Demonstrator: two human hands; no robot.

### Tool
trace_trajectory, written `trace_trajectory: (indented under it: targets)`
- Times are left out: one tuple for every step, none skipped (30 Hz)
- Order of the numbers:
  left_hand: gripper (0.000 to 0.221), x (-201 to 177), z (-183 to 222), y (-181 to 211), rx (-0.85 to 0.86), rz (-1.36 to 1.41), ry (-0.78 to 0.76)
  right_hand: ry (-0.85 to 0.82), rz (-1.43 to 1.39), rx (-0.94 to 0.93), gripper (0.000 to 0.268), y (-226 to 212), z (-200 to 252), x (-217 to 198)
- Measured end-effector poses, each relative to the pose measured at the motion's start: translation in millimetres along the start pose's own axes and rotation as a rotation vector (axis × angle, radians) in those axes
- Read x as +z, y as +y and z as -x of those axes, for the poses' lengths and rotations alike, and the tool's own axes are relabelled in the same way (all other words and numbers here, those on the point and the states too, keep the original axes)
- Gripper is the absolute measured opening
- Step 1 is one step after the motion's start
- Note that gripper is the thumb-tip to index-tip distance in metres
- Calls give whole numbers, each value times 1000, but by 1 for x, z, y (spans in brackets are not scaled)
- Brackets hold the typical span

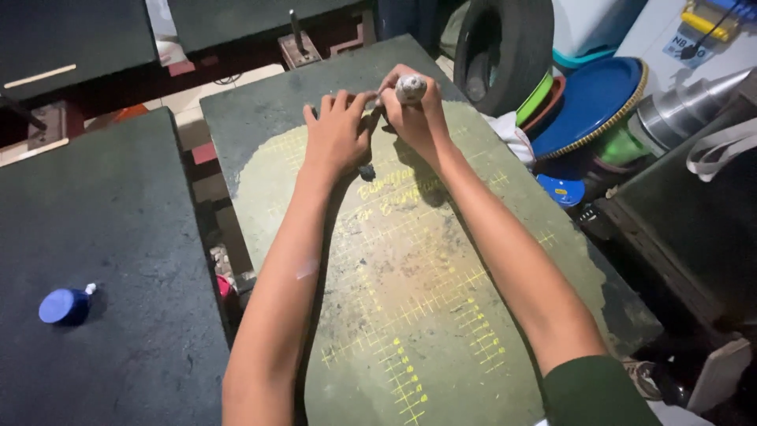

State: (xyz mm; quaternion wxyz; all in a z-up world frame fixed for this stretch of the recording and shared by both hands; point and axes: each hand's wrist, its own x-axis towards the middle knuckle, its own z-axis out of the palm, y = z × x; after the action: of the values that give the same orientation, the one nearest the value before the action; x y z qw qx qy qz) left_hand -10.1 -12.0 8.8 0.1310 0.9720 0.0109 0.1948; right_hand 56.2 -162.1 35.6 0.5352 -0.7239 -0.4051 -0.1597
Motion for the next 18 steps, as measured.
trace_trajectory:
  targets:
    - [39, 4, 3, 0, -1, -3, 3, 0, -2, -3, 11, -1, 4, 0]
    - [37, 8, 6, 0, 3, -23, 11, -6, 4, -32, 13, -2, 7, -1]
    - [36, 7, -1, -2, 13, -51, 35, -4, 12, -78, 15, -3, 1, -1]
    - [36, -4, -8, -2, 19, -60, 52, 5, 11, -97, 15, 0, -6, 0]
    - [35, -7, -3, 2, -31, -88, -49, 34, 18, -3, 11, 3, 0, 3]
    - [35, -9, 2, 5, -81, -116, -152, 63, 25, 91, 9, 7, 6, 6]
    - [35, -6, -1, 2, -84, -117, -142, 61, 25, 81, 9, 7, 5, 6]
    - [37, -3, -3, -1, -76, -105, -138, 68, 36, 91, 9, 6, 4, 6]
    - [38, 2, 0, -4, -71, -93, -143, 72, 45, 110, 9, 5, 7, 6]
    - [38, 3, 2, -5, -77, -94, -142, 67, 42, 108, 9, 2, 10, 7]
    - [38, 2, 0, -5, -73, -88, -137, 69, 29, 118, 11, -1, 8, 5]
    - [39, 0, -3, -5, -70, -83, -133, 70, 17, 128, 13, -5, 7, 3]
    - [39, -1, -4, -5, -64, -89, -125, 77, 15, 120, 13, -8, 5, 2]
    - [39, -1, -4, -5, -64, -96, -137, 92, -5, 126, 9, -11, 5, 2]
    - [40, -1, -3, -4, -69, -98, -152, 102, -25, 136, 7, -13, 6, 2]
    - [40, 1, -2, -4, -69, -100, -148, 103, -26, 132, 7, -20, 9, 0]
    - [39, 0, -2, -4, -75, -78, -149, 126, -46, 124, 10, -29, 10, -2]
    - [39, 0, -3, -5, -81, -56, -150, 149, -66, 116, 12, -37, 11, -3]
